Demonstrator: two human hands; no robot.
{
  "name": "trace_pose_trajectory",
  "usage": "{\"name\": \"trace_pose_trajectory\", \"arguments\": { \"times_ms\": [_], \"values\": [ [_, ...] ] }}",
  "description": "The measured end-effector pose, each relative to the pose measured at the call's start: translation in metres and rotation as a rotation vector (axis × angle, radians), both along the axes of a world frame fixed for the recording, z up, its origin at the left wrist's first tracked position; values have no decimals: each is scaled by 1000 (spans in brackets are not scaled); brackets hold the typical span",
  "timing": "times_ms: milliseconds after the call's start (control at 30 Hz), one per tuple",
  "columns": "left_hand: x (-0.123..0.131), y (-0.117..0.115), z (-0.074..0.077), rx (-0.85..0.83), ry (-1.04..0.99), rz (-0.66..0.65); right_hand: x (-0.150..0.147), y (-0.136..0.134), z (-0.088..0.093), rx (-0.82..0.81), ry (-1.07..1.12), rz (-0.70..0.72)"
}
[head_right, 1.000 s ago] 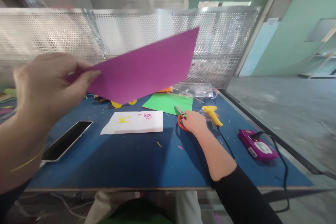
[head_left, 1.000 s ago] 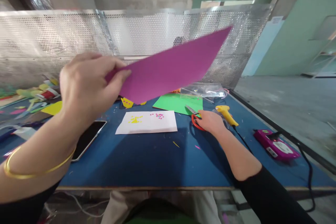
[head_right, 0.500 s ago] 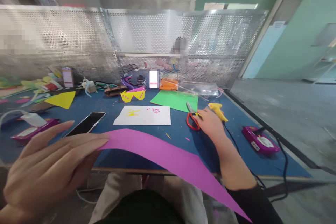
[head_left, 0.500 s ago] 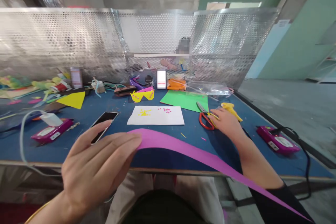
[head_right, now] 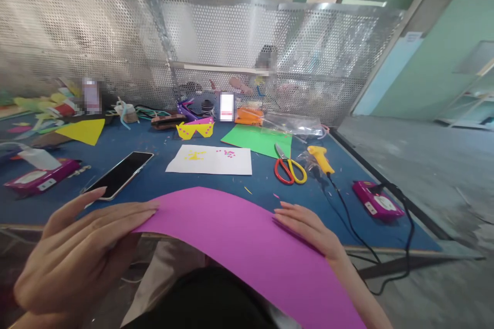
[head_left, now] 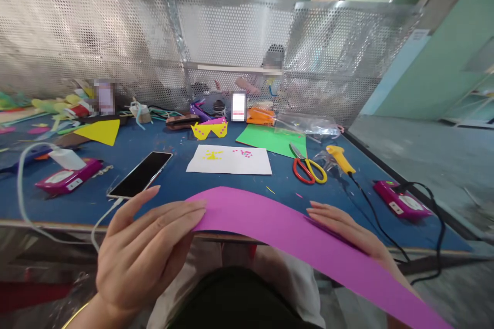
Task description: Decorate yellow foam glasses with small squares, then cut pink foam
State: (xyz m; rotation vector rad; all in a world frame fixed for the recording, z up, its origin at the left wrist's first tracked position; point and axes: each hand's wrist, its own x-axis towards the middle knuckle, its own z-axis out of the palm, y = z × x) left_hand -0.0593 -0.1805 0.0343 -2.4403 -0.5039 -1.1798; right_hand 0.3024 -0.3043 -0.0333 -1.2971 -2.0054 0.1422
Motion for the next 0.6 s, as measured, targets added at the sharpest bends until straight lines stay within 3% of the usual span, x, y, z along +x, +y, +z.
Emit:
{"name": "trace_pose_trajectory", "arguments": {
  "times_ms": [67,200,367,500,600],
  "values": [
    [-2,1,-2,-6,-10,-30,-8,2,-1,70,-3,-37],
    [-4,6,-6,-18,-17,-58,-23,-14,3,266,16,-270],
    [18,-2,-14,-51,-60,-54,-27,-33,20,320,-230,-361],
    [45,-18,-23,-145,-109,-281,-28,-41,26,331,-530,-323],
    [49,-23,-24,-192,-64,-403,-26,-58,23,326,-454,-314]
  ]
}}
